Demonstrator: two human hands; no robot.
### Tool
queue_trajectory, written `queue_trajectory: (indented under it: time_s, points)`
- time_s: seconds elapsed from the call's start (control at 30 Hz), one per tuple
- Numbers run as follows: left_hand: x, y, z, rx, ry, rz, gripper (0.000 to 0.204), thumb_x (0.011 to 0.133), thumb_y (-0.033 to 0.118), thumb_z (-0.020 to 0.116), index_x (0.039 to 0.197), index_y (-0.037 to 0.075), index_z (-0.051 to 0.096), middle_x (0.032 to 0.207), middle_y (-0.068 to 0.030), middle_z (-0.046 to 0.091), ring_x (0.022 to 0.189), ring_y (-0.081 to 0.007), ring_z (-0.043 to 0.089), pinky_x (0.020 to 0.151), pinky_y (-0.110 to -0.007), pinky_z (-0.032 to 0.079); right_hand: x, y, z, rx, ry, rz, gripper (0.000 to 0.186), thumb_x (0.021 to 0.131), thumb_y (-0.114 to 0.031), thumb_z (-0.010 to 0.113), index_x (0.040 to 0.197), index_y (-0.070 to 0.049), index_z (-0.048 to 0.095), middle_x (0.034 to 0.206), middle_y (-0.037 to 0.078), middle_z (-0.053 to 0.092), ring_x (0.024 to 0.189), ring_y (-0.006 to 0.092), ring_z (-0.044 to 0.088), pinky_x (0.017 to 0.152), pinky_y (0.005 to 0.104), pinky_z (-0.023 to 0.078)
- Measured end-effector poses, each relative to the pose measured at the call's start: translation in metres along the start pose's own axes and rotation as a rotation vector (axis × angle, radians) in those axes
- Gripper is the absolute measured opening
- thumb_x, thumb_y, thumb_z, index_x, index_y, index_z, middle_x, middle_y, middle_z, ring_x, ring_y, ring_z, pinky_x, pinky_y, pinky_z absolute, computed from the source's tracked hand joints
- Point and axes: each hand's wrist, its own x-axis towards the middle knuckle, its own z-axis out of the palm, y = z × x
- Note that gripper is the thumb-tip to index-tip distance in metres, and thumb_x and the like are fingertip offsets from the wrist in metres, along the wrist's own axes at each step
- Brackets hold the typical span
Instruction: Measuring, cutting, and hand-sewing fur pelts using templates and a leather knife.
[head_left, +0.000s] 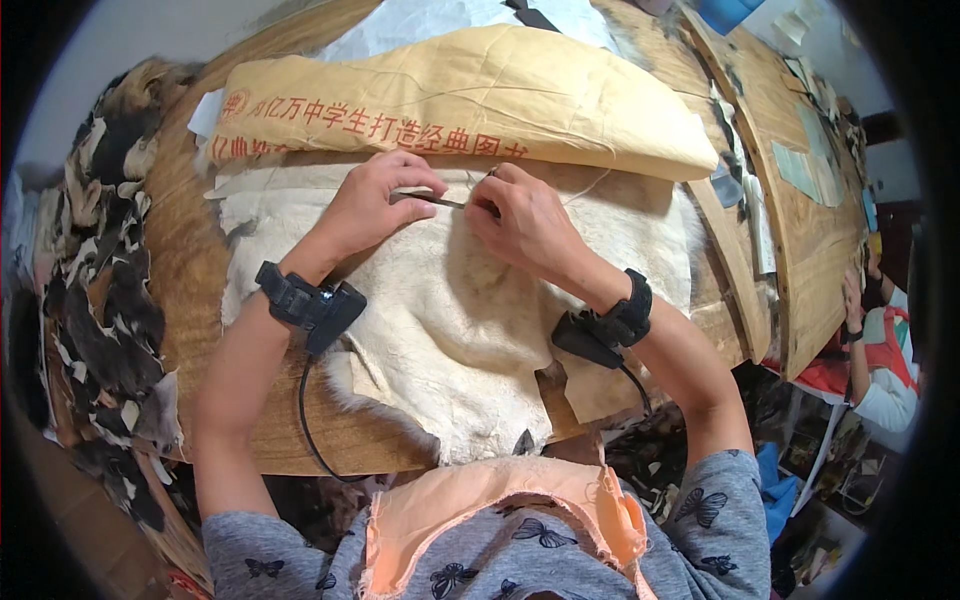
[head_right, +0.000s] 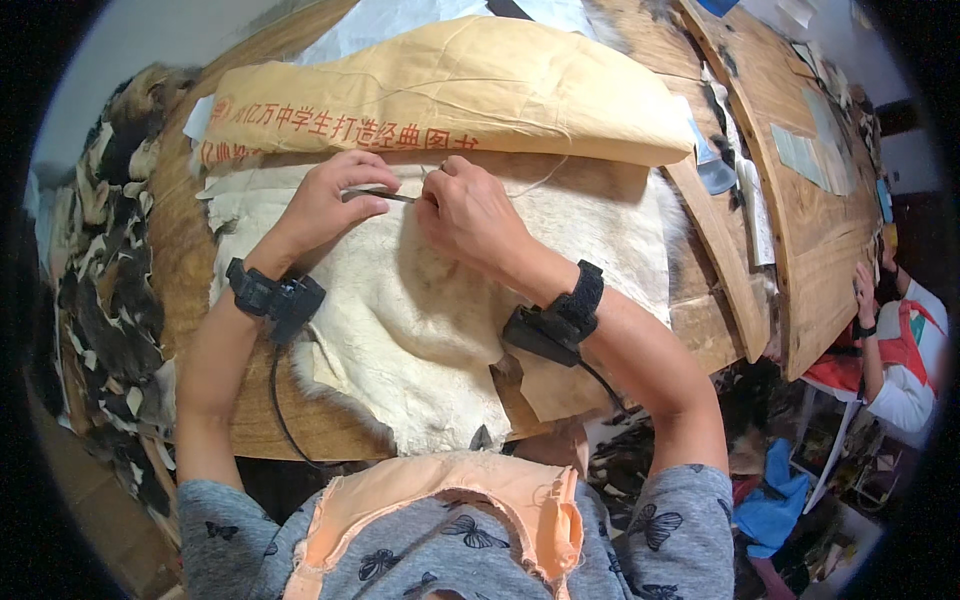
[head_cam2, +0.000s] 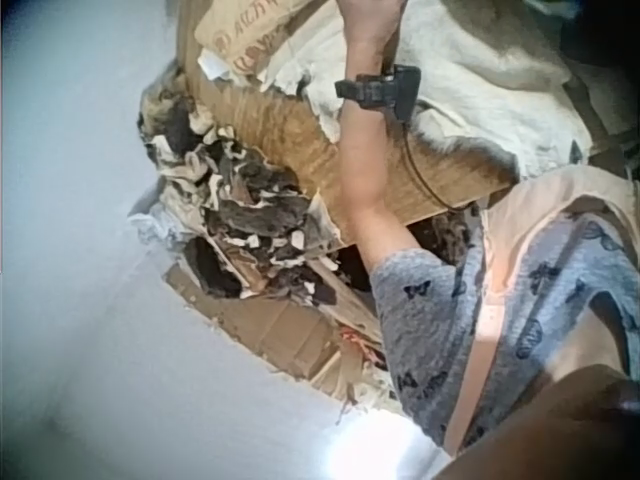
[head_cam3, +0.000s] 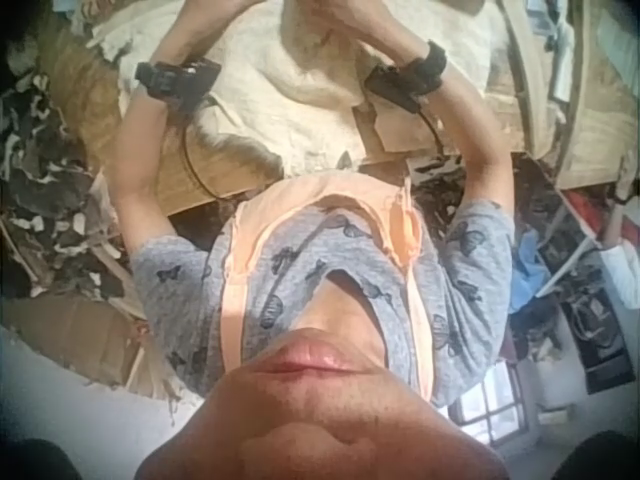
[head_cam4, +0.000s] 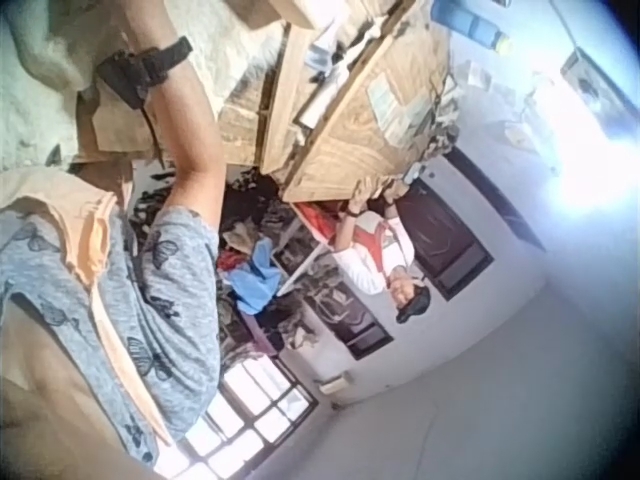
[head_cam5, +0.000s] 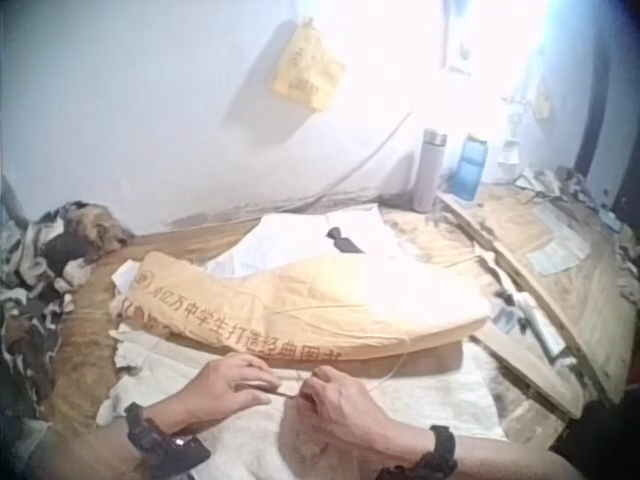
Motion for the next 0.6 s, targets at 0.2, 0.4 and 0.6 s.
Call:
queue_trajectory:
  time_s: [0.2, 0.4, 0.6]
  points:
    - [0.000, -0.004, 0.007, 0.103, 0.121, 0.043, 0.022, 0.069, 0.013, 0.071, 0.091, 0.009, 0.068, 0.096, -0.0052, 0.061, 0.091, -0.0219, 0.056, 0.082, -0.031, 0.045, -0.002, 0.007, 0.007, 0.010, 0.050, -0.118, 0.007, 0.070, -0.004, 0.058, 0.072, 0.001, 0.054, 0.075, 0.017, 0.050, 0.071, 0.0342, 0.052, 0.062, 0.0425, 0.043]
    - [0.000, -0.009, 0.009, 0.123, 0.163, 0.071, 0.017, 0.069, 0.014, 0.071, 0.086, 0.012, 0.070, 0.093, -0.0036, 0.061, 0.090, -0.0210, 0.055, 0.081, -0.031, 0.044, -0.005, 0.014, 0.012, -0.048, 0.087, -0.181, 0.011, 0.069, -0.002, 0.059, 0.075, 0.000, 0.050, 0.077, 0.016, 0.047, 0.073, 0.0336, 0.050, 0.064, 0.0409, 0.041]
    - [0.001, -0.013, 0.010, 0.124, 0.155, 0.080, 0.016, 0.069, 0.018, 0.071, 0.084, 0.013, 0.070, 0.093, -0.0024, 0.061, 0.091, -0.0204, 0.055, 0.081, -0.032, 0.044, 0.002, 0.007, 0.008, -0.089, 0.149, -0.183, 0.014, 0.069, -0.003, 0.061, 0.077, -0.001, 0.049, 0.078, 0.016, 0.047, 0.076, 0.0332, 0.050, 0.066, 0.0406, 0.042]
